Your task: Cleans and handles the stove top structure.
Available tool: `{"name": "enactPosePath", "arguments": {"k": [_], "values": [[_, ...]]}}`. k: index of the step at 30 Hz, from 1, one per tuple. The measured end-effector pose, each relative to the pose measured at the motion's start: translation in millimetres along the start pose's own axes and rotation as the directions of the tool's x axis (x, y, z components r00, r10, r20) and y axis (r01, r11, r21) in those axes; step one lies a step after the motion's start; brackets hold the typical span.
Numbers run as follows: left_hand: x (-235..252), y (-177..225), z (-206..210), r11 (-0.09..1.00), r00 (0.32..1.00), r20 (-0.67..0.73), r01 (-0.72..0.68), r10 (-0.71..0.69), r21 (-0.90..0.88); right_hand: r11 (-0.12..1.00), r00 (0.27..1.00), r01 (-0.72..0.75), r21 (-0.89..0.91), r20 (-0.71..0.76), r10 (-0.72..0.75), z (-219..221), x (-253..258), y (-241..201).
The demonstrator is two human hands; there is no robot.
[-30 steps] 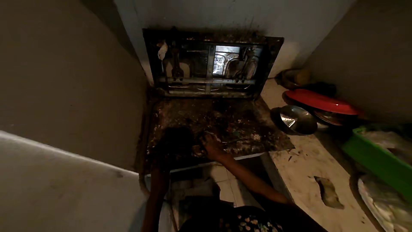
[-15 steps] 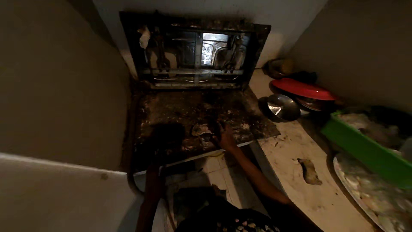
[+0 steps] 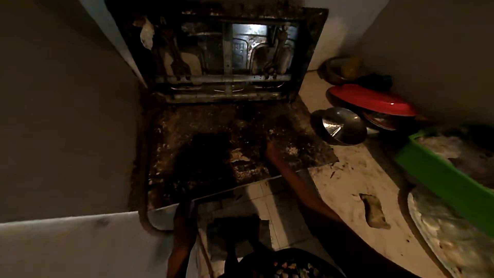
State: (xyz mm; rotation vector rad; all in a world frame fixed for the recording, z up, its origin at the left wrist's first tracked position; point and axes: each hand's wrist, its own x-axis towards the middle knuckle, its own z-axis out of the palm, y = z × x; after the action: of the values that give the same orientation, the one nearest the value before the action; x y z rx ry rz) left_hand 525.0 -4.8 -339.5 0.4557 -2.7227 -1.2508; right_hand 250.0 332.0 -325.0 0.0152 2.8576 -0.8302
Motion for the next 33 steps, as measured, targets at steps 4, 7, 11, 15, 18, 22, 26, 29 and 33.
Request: {"name": "enactPosePath", "arguments": {"k": [4,7,11,15,18,22,26,29,33], "values": [[-13.4,-0.6,-7.0,0.999,1.000,0.002,0.031,-0.031,0.014,0.996,0.992,0.056,0.067,0.110,-0.063,-41.3,14.1,-42.3],[-22.5,-13.7,-10.3,0.996,0.996,-0.006,0.090,-0.089,0.009,1.000,0.962,-0.024,-0.011,0.271,0.026,-92.5,-3.1,-102.4],[-33.4,-22.3,-17.5,0.988,0.988,-0.043,0.146,-0.148,-0.044,0.987,0.976,-0.112,-0.117,0.175,0.132,-101.5,-40.8,-131.7],[-40.9,-28.5,-19.3,0.984,0.984,-0.065,0.158,-0.163,-0.077,0.928,0.943,0.328,-0.177,0.000,-0.334,12.8,-49.3,-65.3],[-41.4,-28.7,-18.9,0.986,0.987,-0.053,0.148,-0.152,-0.072,0.805,0.855,0.515,-0.294,0.110,-0.507,64.8,-50.3,-61.0],[-45.0,-28.3,-24.4,0.993,0.991,-0.063,0.115,-0.116,-0.014,0.738,0.822,0.569,-0.362,0.225,-0.523,83.8,-30.9,-63.0],[-62.4,-25.7,-33.9,0.984,0.981,-0.084,0.170,-0.174,-0.045,0.895,0.923,0.380,-0.234,0.148,-0.354,33.6,-25.6,-93.4],[-78.0,-33.1,-36.9,0.976,0.972,-0.091,0.211,-0.215,-0.047,0.927,0.925,0.374,-0.036,-0.062,-0.376,1.7,-28.6,-89.1],[-79.7,-48.4,-35.1,0.985,0.983,-0.069,0.174,-0.172,0.021,0.908,0.865,0.417,-0.043,-0.286,-0.411,-34.3,-1.0,-106.7]]}}
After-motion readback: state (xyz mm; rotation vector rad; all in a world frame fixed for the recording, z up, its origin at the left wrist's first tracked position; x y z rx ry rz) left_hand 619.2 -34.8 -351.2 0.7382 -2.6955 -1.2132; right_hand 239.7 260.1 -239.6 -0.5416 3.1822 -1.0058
